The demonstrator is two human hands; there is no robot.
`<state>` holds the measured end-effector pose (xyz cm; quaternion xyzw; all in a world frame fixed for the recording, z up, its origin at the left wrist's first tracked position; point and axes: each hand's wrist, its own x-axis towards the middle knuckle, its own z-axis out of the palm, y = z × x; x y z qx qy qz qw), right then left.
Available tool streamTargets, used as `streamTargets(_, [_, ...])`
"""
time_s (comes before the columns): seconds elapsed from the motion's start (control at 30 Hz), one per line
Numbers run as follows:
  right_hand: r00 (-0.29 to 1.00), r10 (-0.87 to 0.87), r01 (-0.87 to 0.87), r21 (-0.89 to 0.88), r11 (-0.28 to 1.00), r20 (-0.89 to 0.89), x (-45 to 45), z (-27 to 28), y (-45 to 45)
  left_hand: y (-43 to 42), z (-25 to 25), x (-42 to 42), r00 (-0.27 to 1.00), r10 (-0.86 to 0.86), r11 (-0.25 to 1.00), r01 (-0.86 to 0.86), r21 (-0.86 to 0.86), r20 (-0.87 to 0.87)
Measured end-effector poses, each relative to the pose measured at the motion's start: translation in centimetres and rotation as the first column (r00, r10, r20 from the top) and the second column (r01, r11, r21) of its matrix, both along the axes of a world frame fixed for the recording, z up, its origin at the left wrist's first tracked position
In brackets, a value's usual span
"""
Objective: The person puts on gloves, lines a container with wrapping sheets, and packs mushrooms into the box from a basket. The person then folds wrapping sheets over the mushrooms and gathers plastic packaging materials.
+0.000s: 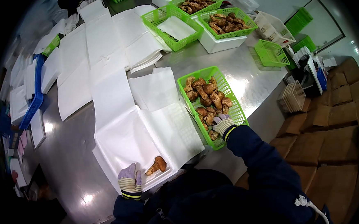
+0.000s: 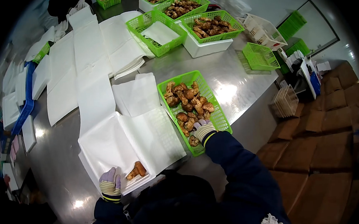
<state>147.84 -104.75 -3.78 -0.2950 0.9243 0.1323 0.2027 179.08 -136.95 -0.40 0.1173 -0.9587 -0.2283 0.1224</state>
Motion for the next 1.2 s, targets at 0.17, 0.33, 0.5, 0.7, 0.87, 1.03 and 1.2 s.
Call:
streamTargets(0.17, [0.975, 0.143, -0.1, -0.24, 0.966, 0.169, -0.7, 10.0, -0.6, -0.1, 1.3, -1.2, 0.996, 0.048, 0.999, -0.047, 0.012, -0.069])
streamTargets(0.33, [0.701, 0.349, 0.24, -0.666, 0.706, 0.622, 7.1, 11.3, -9.9, -0.4, 0.8, -0.6, 0.967, 0.171, 0.984, -0.179, -0.027, -0.187])
streamTargets(0.5, [0.679, 0.658, -0.451, -0.523, 0.723, 0.325, 15.5, 6.2, -23.1, -2.9, -0.7, 1.5, 0.846, 0.454, 0.89, -0.442, 0.107, -0.281])
streamTargets(0.7, [0.574, 0.741, -0.605, -0.431, 0.67, 0.347, 16.7, 3.0, -24.7, -2.9, 0.2, 3.0, 0.963, 0.266, 0.959, -0.262, -0.105, 0.031])
streamTargets(0.87, [0.671, 0.719, -0.607, -0.423, 0.673, 0.181, 14.0, 3.4, -22.3, -1.5, 1.9, 1.4, 0.918, 0.17, 0.983, -0.13, -0.133, 0.358])
streamTargets(1.03, [0.702, 0.677, -0.634, -0.24, 0.736, 0.222, 14.5, 2.3, -22.7, -0.7, -0.7, -1.0, 0.862, -0.012, 0.973, 0.127, -0.192, 0.507])
streamTargets(1.2, [0.692, 0.674, -0.661, -0.147, 0.735, 0.26, 15.1, 2.9, -22.4, -2.0, -3.2, 0.0, 0.93, 0.029, 0.953, 0.084, -0.29, 0.366])
